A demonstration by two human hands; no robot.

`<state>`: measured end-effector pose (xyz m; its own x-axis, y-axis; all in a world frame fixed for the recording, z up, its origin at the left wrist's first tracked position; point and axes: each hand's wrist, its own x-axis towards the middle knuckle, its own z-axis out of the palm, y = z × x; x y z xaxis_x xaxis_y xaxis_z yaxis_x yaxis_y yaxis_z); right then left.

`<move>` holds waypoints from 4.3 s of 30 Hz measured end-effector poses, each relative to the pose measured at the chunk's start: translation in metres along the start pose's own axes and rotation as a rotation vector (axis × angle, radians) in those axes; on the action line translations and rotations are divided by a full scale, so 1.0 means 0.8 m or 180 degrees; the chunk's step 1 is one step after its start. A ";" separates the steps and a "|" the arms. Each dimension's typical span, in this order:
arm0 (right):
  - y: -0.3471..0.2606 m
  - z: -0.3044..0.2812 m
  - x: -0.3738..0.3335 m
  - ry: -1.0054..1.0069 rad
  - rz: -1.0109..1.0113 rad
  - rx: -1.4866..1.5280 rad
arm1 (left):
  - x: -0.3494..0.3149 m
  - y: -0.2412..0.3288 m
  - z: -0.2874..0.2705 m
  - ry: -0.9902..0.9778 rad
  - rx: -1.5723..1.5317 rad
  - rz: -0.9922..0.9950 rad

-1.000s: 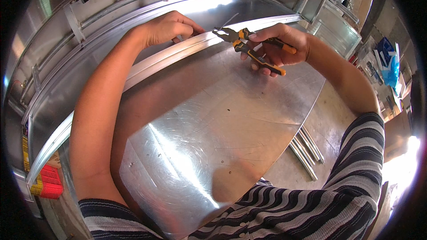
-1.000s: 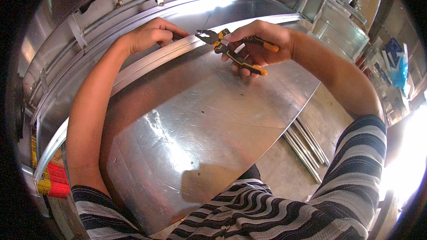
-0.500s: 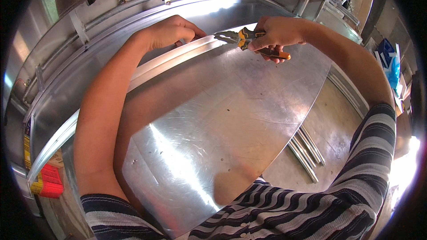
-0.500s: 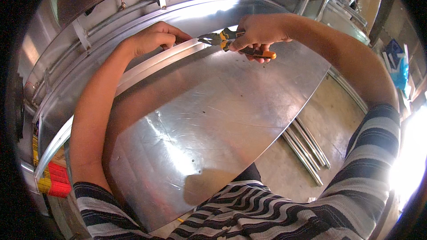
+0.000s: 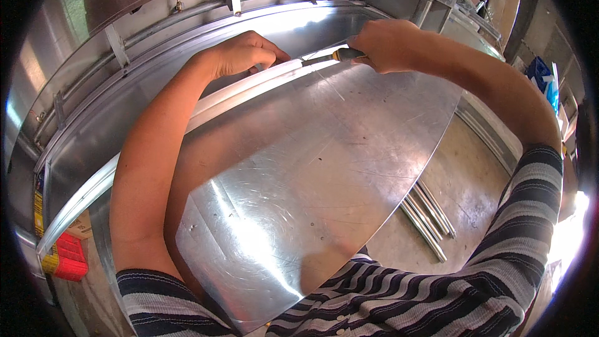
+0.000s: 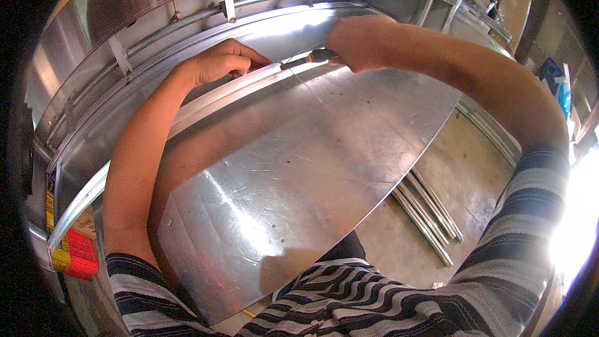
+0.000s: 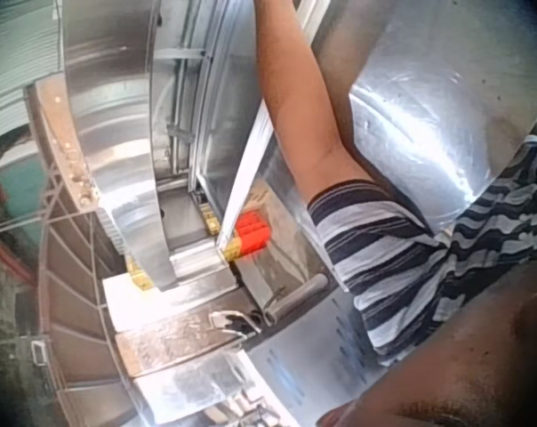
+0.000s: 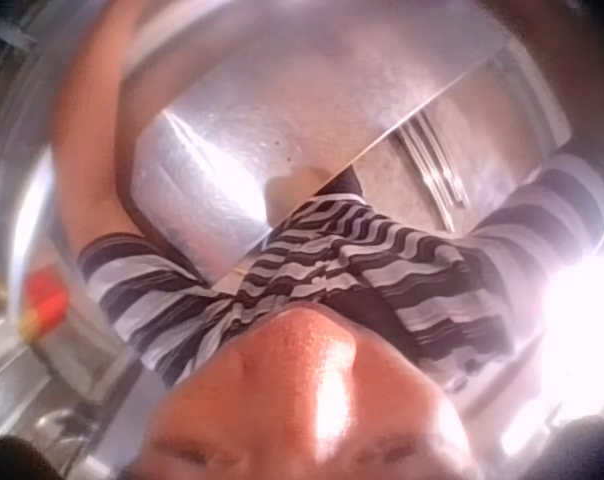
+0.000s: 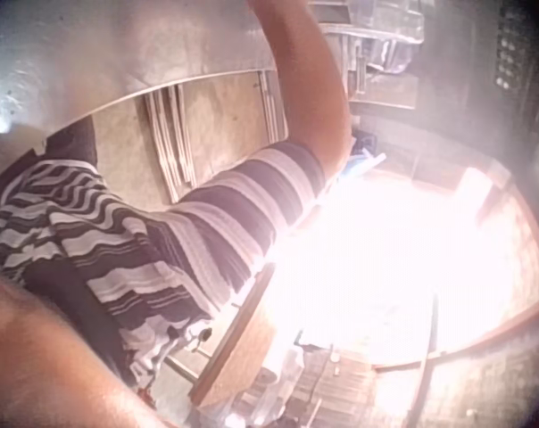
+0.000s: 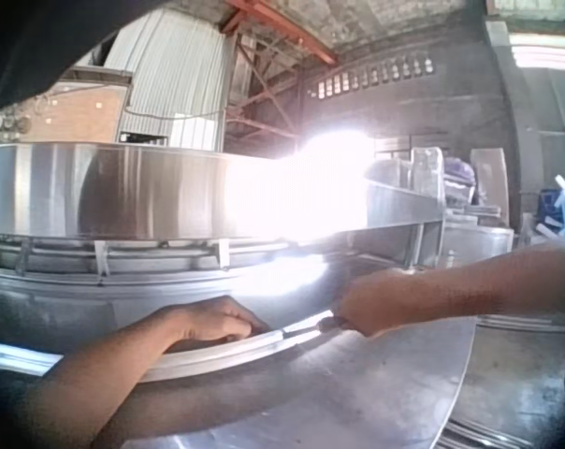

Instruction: The person retrieves a coil of metal wire from a red bin, cuts a length with pliers, and installs it into a groove along the edge of a stainless steel kitchen hood. They bend and secure the wire by hand and with pliers along the hood's perimeter.

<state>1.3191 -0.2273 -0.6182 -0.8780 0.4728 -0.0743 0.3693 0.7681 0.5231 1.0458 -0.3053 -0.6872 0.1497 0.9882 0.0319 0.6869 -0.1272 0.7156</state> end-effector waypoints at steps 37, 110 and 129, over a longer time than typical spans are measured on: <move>0.083 0.170 -0.144 0.1249 0.0813 0.1983 | 0.022 0.033 0.075 0.1603 0.2945 0.1723; 0.054 0.220 -0.176 0.2223 0.1150 0.1963 | 0.101 0.047 0.093 0.1837 0.1480 -0.0269; 0.061 0.166 -0.174 0.1502 0.1264 0.2693 | 0.117 0.041 0.035 0.0690 -0.1414 -0.0612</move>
<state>1.4999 -0.1983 -0.6947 -0.6093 0.6806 0.4069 0.5899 0.7320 -0.3409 1.1024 -0.2196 -0.6801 -0.1320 0.9911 -0.0190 0.3129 0.0598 0.9479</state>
